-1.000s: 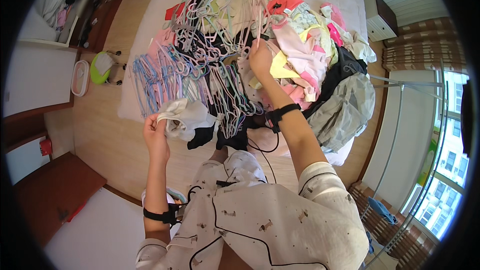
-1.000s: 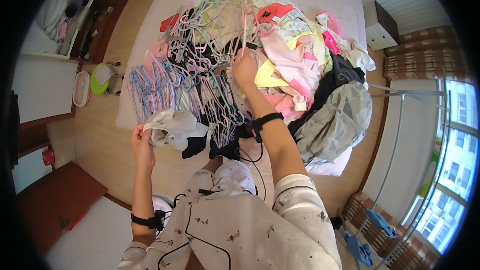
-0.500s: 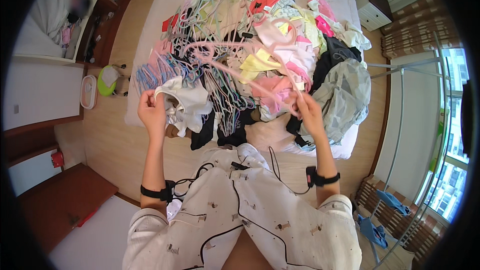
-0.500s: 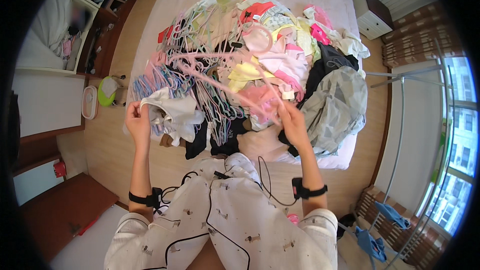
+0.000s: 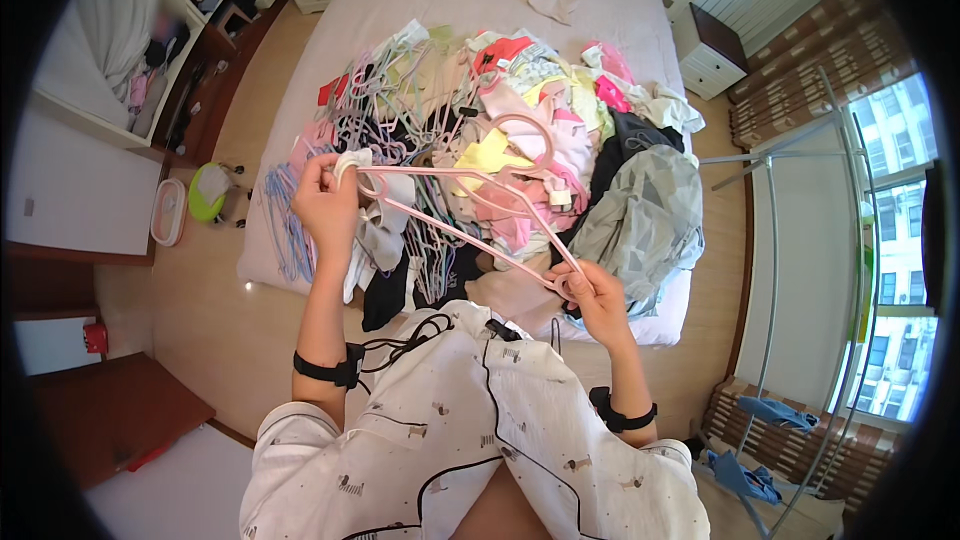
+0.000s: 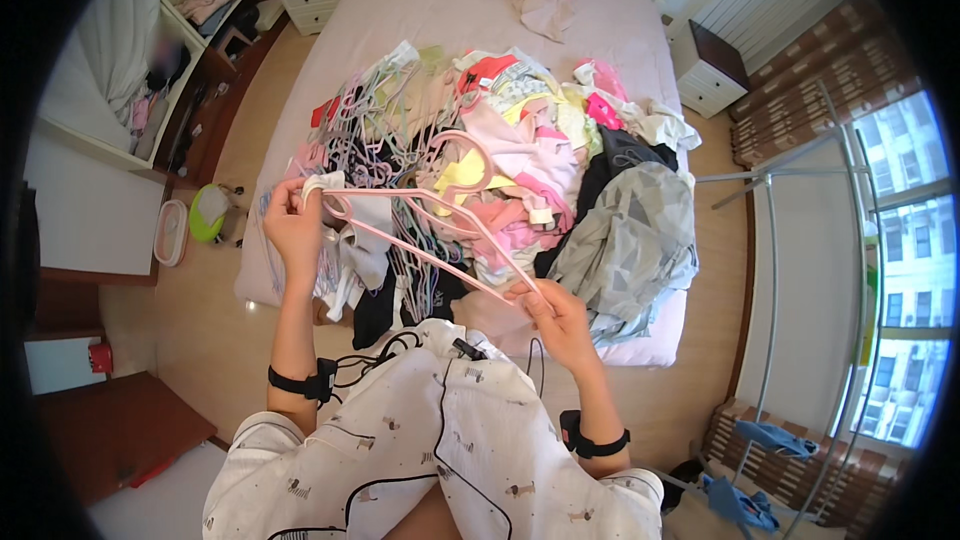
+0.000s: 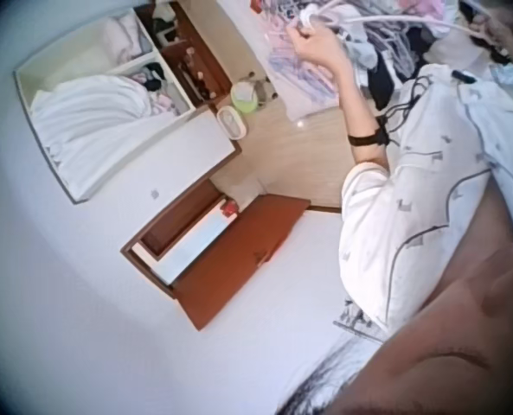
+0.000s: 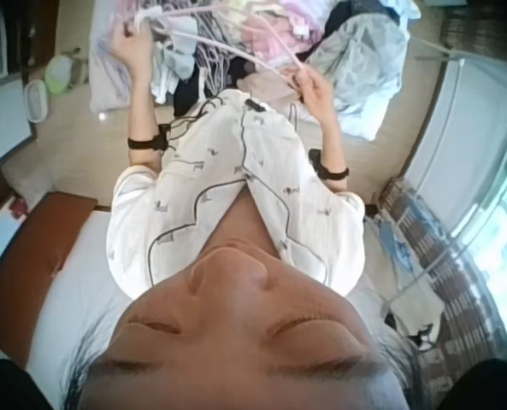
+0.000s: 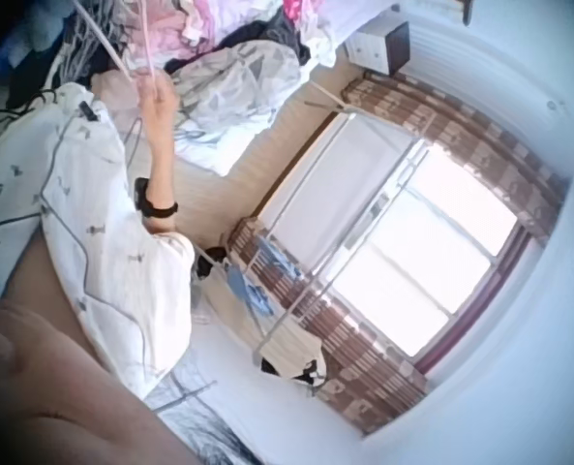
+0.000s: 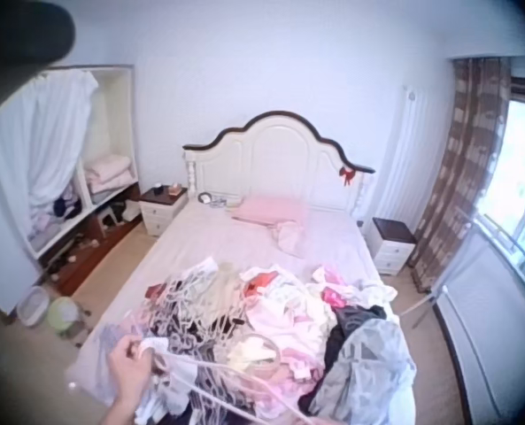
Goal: The person hangs clothes, including jeans and children's sweaters, onto plastic hangers by hand and places them on a metal drying rack.
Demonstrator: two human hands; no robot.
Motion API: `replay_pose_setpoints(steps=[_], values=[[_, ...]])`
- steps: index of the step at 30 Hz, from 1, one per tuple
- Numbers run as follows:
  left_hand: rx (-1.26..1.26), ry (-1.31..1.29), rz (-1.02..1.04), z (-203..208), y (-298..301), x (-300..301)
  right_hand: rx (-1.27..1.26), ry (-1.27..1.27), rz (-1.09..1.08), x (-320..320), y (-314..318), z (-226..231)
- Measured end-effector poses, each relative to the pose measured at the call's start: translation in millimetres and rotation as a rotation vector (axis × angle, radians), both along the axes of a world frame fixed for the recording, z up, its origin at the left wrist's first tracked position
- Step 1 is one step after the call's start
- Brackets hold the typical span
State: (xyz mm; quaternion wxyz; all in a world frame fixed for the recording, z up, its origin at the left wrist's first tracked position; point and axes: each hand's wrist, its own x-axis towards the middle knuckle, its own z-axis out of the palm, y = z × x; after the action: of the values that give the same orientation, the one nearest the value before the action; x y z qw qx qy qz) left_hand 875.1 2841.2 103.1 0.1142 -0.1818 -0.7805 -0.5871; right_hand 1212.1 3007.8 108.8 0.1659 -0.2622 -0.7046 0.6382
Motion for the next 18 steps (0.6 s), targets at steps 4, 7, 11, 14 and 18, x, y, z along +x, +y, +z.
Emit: replay_pose_setpoints(steps=[4,7,11,14,18], values=[[-0.065,0.126,-0.130,28,22,24,0.088,0.042,-0.037,3,-6,1],[0.007,0.147,-0.298,53,40,50,0.075,0.101,-0.067,-3,-20,-1],[0.043,0.188,-0.395,70,52,62,0.102,0.098,-0.083,2,-21,-1],[0.033,0.195,-0.376,68,60,54,0.119,0.137,-0.030,16,-22,-2],[-0.019,0.119,-0.371,63,65,34,0.127,0.227,-0.130,22,-26,-4]])
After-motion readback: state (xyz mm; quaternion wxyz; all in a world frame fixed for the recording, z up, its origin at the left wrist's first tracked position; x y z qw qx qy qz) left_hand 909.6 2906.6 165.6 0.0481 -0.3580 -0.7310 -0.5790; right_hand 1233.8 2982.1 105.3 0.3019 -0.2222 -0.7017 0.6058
